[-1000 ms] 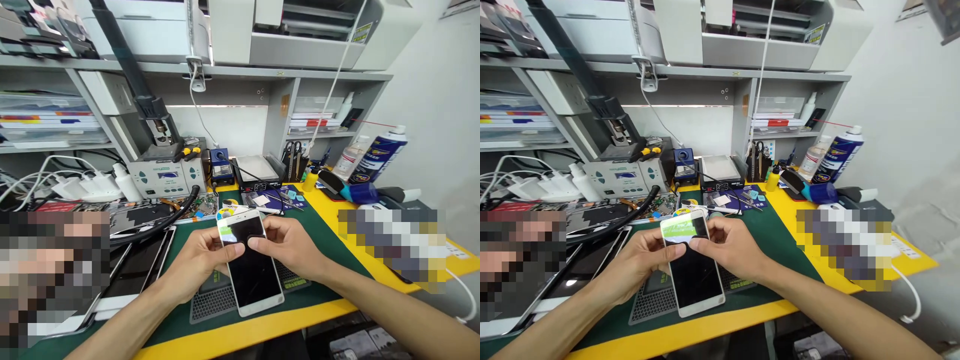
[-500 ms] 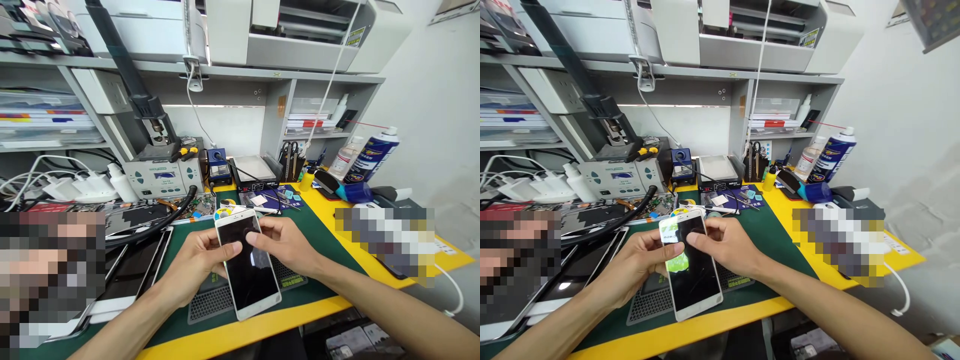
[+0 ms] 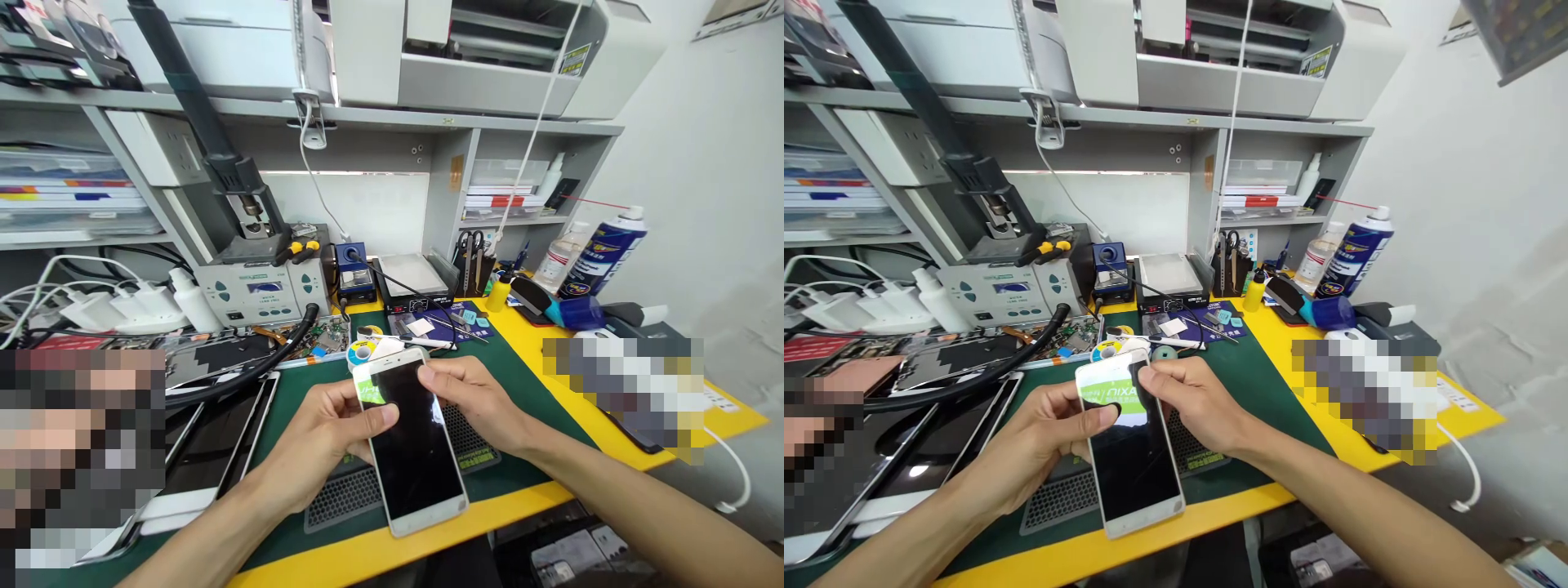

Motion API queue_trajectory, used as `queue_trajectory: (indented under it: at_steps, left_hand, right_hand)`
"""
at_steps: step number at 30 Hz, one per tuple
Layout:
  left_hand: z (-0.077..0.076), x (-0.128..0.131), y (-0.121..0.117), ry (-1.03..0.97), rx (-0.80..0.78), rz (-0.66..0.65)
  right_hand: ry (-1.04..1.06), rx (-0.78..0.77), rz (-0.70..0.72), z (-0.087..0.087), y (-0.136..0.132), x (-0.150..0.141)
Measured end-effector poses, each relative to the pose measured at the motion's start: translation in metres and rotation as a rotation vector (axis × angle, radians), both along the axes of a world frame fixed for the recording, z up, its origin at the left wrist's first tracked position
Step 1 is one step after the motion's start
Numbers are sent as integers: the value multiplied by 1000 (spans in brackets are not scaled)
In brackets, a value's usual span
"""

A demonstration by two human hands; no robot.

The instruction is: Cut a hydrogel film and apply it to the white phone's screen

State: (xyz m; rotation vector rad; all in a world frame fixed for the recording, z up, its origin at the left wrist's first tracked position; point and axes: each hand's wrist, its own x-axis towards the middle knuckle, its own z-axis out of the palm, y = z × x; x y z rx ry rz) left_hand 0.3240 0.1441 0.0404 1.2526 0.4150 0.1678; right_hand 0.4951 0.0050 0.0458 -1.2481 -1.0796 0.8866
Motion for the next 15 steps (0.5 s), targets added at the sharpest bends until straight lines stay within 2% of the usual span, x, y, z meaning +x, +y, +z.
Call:
queue_trajectory:
  at_steps: [7, 15]
  left_hand:
    - [1, 2, -8, -16, -19, -47]
    - [-5, 5, -5, 47, 64, -85]
  right_hand:
    - [-17, 15, -105, 7, 8, -15]
    - [-53, 25, -49, 12, 4, -6]
